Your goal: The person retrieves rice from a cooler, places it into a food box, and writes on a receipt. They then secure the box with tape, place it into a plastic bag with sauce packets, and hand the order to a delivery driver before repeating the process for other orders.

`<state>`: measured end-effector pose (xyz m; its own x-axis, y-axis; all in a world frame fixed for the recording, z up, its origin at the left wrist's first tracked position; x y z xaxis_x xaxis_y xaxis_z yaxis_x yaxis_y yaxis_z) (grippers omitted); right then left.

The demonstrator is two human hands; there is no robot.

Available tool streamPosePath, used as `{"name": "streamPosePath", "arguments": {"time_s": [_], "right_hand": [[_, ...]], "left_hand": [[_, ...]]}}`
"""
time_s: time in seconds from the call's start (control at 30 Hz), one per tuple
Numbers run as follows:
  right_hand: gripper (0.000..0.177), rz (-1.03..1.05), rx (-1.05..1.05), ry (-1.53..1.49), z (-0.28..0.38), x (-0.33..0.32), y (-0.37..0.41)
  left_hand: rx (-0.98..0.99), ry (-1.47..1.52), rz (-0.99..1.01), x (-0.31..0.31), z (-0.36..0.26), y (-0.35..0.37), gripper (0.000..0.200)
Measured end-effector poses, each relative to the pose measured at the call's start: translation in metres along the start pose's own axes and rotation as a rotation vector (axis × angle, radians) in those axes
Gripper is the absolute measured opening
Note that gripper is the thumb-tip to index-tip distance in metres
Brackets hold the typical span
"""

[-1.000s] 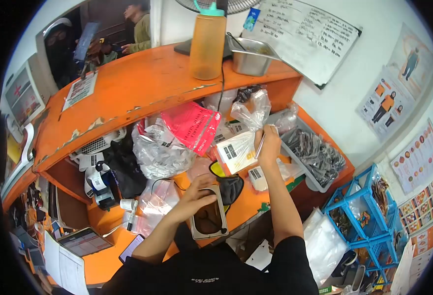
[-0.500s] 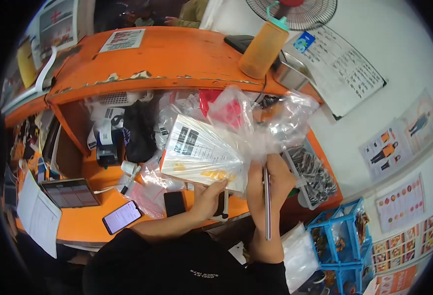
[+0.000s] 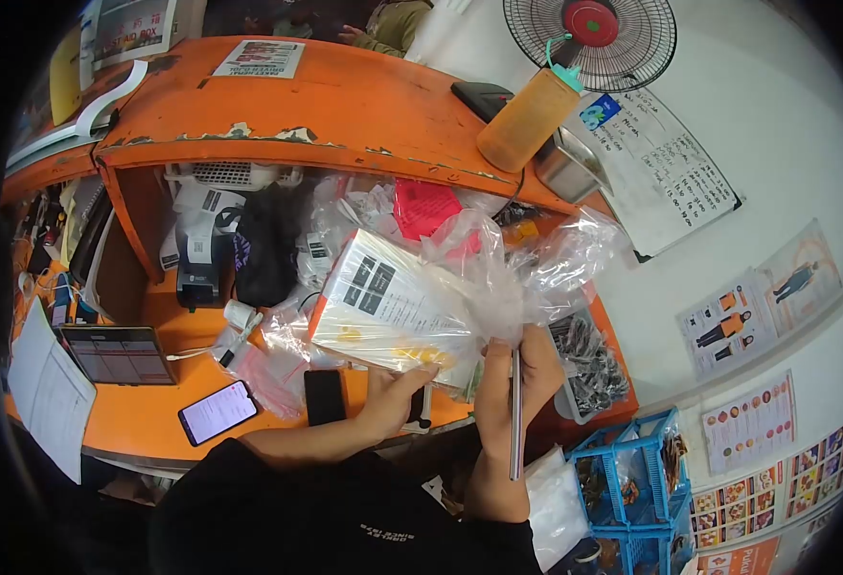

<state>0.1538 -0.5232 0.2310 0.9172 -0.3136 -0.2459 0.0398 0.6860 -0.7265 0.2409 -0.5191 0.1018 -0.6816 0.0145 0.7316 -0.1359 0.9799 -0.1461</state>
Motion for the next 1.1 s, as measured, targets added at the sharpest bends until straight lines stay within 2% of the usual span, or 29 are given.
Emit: {"name": "streamPosePath", "arguments": {"time_s": [0.17,0.23,0.27,0.33,0.4,0.43,0.47,0.5,0.53,0.57,0.6,0.67,0.73,0.8,0.87,0.9,0.93,1.0,1.03,1.1], "right_hand": [[0.008,0.018,-0.058,0.056,-0.013,-0.001,-0.003],[0.013,0.030,-0.096,0.091,-0.017,-0.001,-0.003],[0.011,-0.044,-0.082,0.034,-0.018,-0.001,-0.003],[0.010,-0.204,-0.041,-0.178,-0.026,0.004,-0.012],[0.013,-0.315,0.095,-0.232,-0.048,-0.003,-0.020],[0.014,-0.279,0.118,-0.322,-0.043,-0.001,-0.028],[0.015,-0.236,0.143,-0.408,-0.036,0.000,-0.034],[0.012,-0.132,0.123,-0.425,-0.037,0.002,-0.036],[0.012,-0.119,0.114,-0.466,-0.037,0.011,-0.042],[0.009,0.032,-0.064,-0.284,-0.029,0.021,-0.047],[0.007,0.174,-0.240,-0.091,-0.019,0.031,-0.047],[0.011,0.184,-0.240,-0.122,-0.002,0.053,-0.052],[0.011,0.273,-0.419,-0.102,0.013,0.074,-0.062],[0.008,0.343,-0.465,-0.126,0.026,0.095,-0.081],[0.009,0.318,-0.474,-0.209,0.036,0.114,-0.098],[0.011,0.284,-0.493,-0.284,0.038,0.118,-0.101],[0.011,0.288,-0.493,-0.291,0.039,0.119,-0.100],[0.012,0.180,-0.329,-0.485,0.032,0.111,-0.102],[0.007,0.177,-0.241,-0.473,0.023,0.105,-0.101],[0.007,0.210,-0.203,-0.471,0.003,0.094,-0.098]], "left_hand": [[0.007,-0.006,-0.017,-0.005,0.003,-0.002,0.036],[-0.099,-0.057,0.035,-0.011,0.008,-0.001,0.044],[-0.093,-0.065,0.039,-0.016,0.017,0.002,0.044],[0.025,0.102,0.172,-0.030,0.031,0.003,0.070],[-0.024,0.219,0.430,-0.051,0.008,-0.001,0.107],[-0.180,0.110,0.523,-0.048,-0.040,0.000,0.126],[-0.345,0.319,0.591,-0.066,-0.052,-0.002,0.124],[-0.358,0.266,0.613,-0.072,-0.073,0.001,0.119],[-0.380,0.220,0.636,-0.074,-0.091,0.007,0.115],[-0.424,0.088,0.573,-0.077,-0.099,0.013,0.103],[-0.441,0.099,0.315,-0.077,-0.102,0.025,0.083],[-0.322,-0.050,0.066,-0.070,-0.109,0.026,0.067],[-0.144,0.021,-0.052,-0.066,-0.124,0.017,0.062],[-0.009,0.124,-0.050,-0.073,-0.134,-0.001,0.063],[0.159,0.129,-0.056,-0.064,-0.159,-0.021,0.062],[0.268,0.002,-0.075,-0.056,-0.172,-0.033,0.065],[0.344,0.005,-0.134,-0.052,-0.183,-0.043,0.062],[0.428,-0.020,-0.187,-0.050,-0.202,-0.069,0.055],[0.447,-0.035,-0.177,-0.057,-0.209,-0.088,0.054],[0.508,-0.097,-0.223,-0.053,-0.233,-0.115,0.052]]}}
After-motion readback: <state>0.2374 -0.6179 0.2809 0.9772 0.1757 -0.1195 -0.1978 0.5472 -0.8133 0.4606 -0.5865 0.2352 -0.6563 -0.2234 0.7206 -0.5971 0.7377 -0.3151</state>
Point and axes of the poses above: each hand's wrist, its own y-axis away from the middle knuckle, its own x-axis out of the palm, z = x × y, the point moved 2 cm from there along -y, towards the middle knuckle, and after that the axes turned 8 degrees about -y, right-handed, at the moved point
